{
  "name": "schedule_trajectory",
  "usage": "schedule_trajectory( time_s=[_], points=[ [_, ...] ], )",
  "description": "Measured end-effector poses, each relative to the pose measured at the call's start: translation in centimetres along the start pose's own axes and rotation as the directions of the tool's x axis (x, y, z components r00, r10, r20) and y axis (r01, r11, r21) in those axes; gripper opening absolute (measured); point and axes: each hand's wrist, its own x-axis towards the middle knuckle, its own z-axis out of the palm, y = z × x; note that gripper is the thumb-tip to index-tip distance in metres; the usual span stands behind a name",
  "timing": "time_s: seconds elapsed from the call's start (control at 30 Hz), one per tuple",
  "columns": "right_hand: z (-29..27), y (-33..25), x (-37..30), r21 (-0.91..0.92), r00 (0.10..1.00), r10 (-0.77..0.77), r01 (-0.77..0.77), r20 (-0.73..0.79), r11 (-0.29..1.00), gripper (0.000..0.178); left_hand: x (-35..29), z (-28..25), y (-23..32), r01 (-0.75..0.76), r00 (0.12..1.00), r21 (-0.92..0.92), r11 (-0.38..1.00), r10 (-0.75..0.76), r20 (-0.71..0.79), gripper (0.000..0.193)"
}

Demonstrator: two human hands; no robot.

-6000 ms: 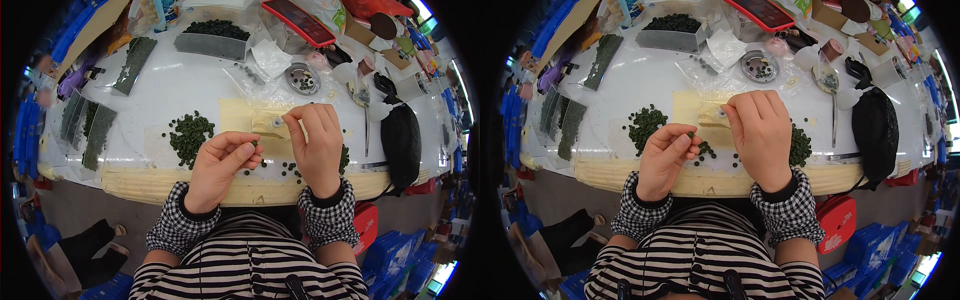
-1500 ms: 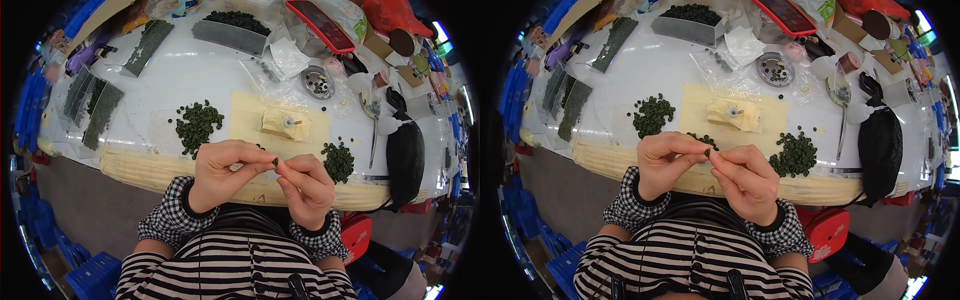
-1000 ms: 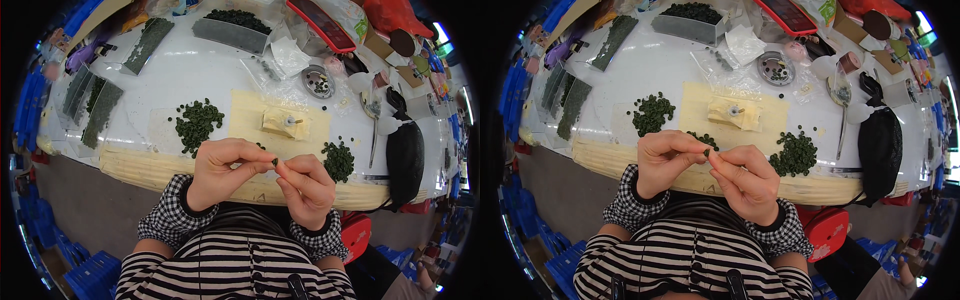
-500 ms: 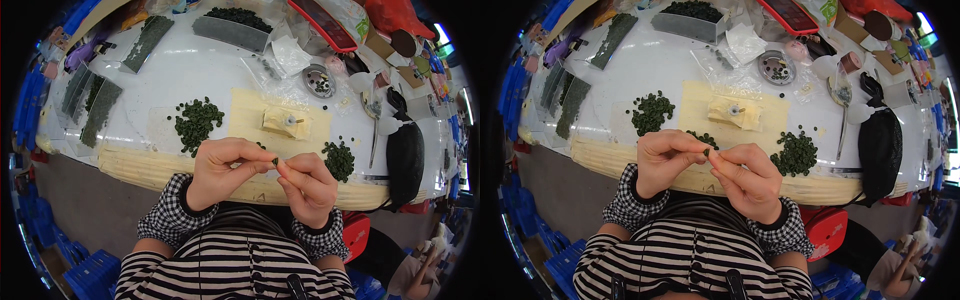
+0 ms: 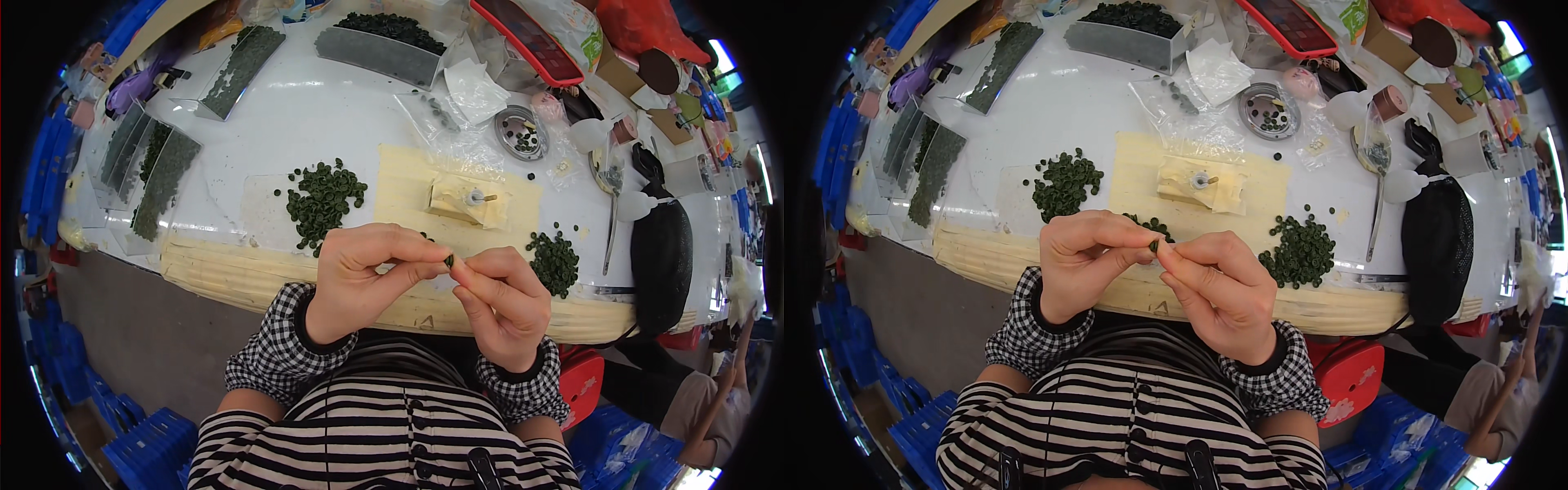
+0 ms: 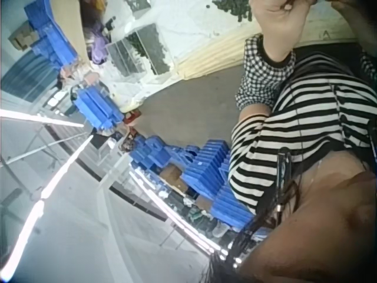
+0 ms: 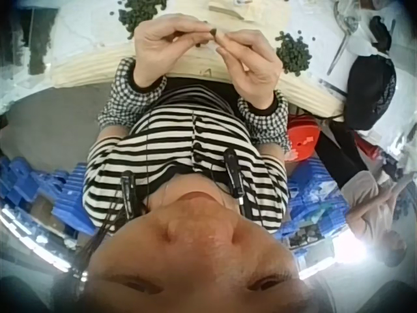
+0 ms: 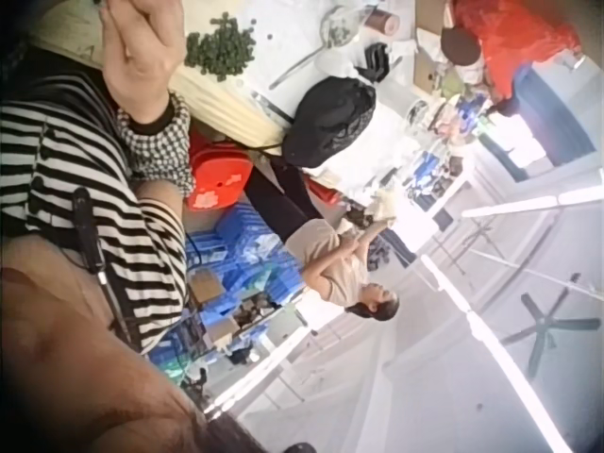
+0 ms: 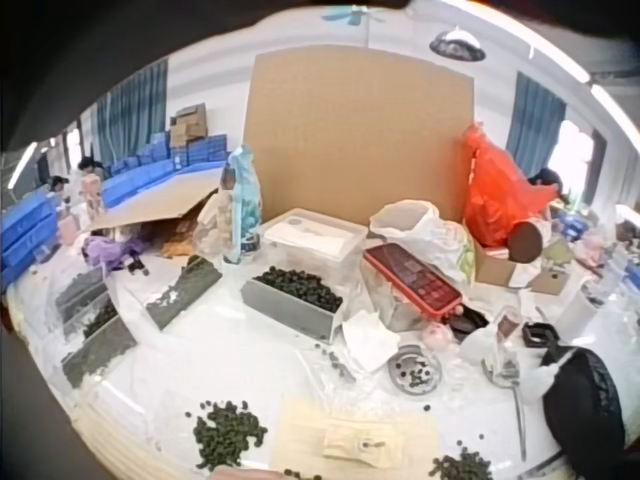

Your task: The person is manually assembling small green plastic components at a workbench.

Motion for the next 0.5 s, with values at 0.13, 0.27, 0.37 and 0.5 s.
schedule_trajectory(
  time_s=[0.13,0.27,0.37,0.5],
  points=[
    [-0.05,0.08,-0.03,0.02,1.0,0.008,-0.008,-0.007,1.0,0.033,0.01,0.12,0.08,0.016,1.0,-0.032,0.999,-0.015,0.001,0.017],
    [0.07,0.04,0.05,-0.003,0.999,-0.014,0.013,-0.035,1.0,0.033,0.01,0.24,0.11,0.044,0.999,-0.11,0.993,-0.045,-0.005,0.017],
    [0.09,0.03,0.19,-0.046,0.998,-0.051,0.049,-0.04,0.998,0.034,-0.02,0.19,0.11,0.058,0.998,-0.108,0.992,-0.06,-0.024,0.018],
    [0.0,0.01,0.15,-0.051,0.998,-0.054,0.052,-0.038,0.997,0.035,0.02,0.1,0.16,0.034,0.999,-0.077,0.996,-0.034,0.001,0.018]
  ],
)
